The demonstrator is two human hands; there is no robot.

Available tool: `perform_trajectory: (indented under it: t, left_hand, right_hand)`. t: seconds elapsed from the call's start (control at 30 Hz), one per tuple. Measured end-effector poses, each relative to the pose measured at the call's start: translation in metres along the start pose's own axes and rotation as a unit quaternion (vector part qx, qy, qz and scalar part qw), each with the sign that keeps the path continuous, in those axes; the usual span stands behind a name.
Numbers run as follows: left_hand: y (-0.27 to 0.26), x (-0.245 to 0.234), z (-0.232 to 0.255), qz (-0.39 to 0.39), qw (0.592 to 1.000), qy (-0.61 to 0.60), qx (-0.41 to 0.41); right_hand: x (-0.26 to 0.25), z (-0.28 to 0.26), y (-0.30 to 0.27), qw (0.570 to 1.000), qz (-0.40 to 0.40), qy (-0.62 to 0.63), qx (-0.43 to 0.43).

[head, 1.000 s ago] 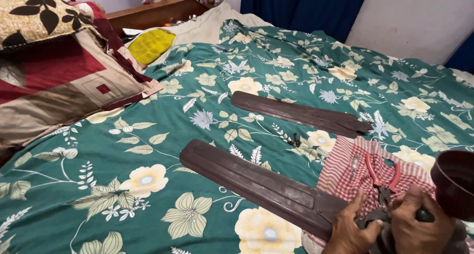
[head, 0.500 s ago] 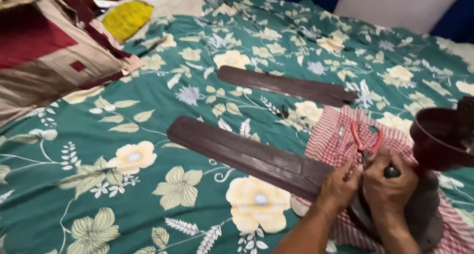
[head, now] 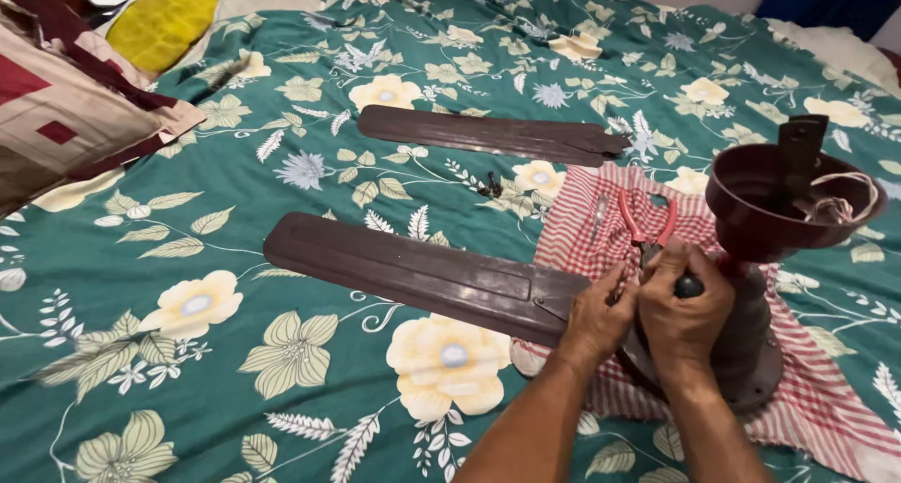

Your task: The person attaches a ceiling fan blade to the fan motor housing using a screwdriver and pliers. They tighten the screws securing the blade and then remove the blade from the motor housing.

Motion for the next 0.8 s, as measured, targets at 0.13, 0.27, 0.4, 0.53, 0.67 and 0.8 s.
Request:
perform_trajectory:
  t: [0.13,0.27,0.4,0.53,0.67,0.8]
  left_hand:
    - [0.002,0.003,-0.008,-0.003,1.000,0.025,-0.011]
    - [0.004,0.006,-0.017,0.012,0.999,0.027,0.032]
    - [0.005,0.006,-0.024,0.007,0.999,0.026,0.034]
    - [0.005,0.007,-0.026,0.007,1.000,0.016,0.014]
    - [0.003,0.007,-0.028,0.002,0.999,0.037,0.005]
    - [-0.001,0.005,-0.021,-0.006,0.999,-0.014,0.052]
  right_hand:
    - [-0.001,-0.005,-0.003,1.000,-0.003,0.012,-0.014]
    - [0.002,-0.006,-0.006,1.000,-0.009,0.004,-0.019]
    - [0.006,-0.007,-0.006,1.000,-0.021,0.007,-0.014]
    - [0.005,-0.005,0.002,1.000,-0.022,0.012,-0.015]
    - [0.004,0.000,0.010,0.999,-0.025,0.040,0.023]
    - [0.002,0.003,0.014,0.999,-0.031,0.028,0.002]
Point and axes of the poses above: each hand's wrist, its own y-axis towards the middle knuckle, its own x-axis out of the palm, z = x × y, the point moved 1 cm from there along y, towards the middle knuckle, and after that the axes turned 8 degrees about x, right-handed, at the moved point
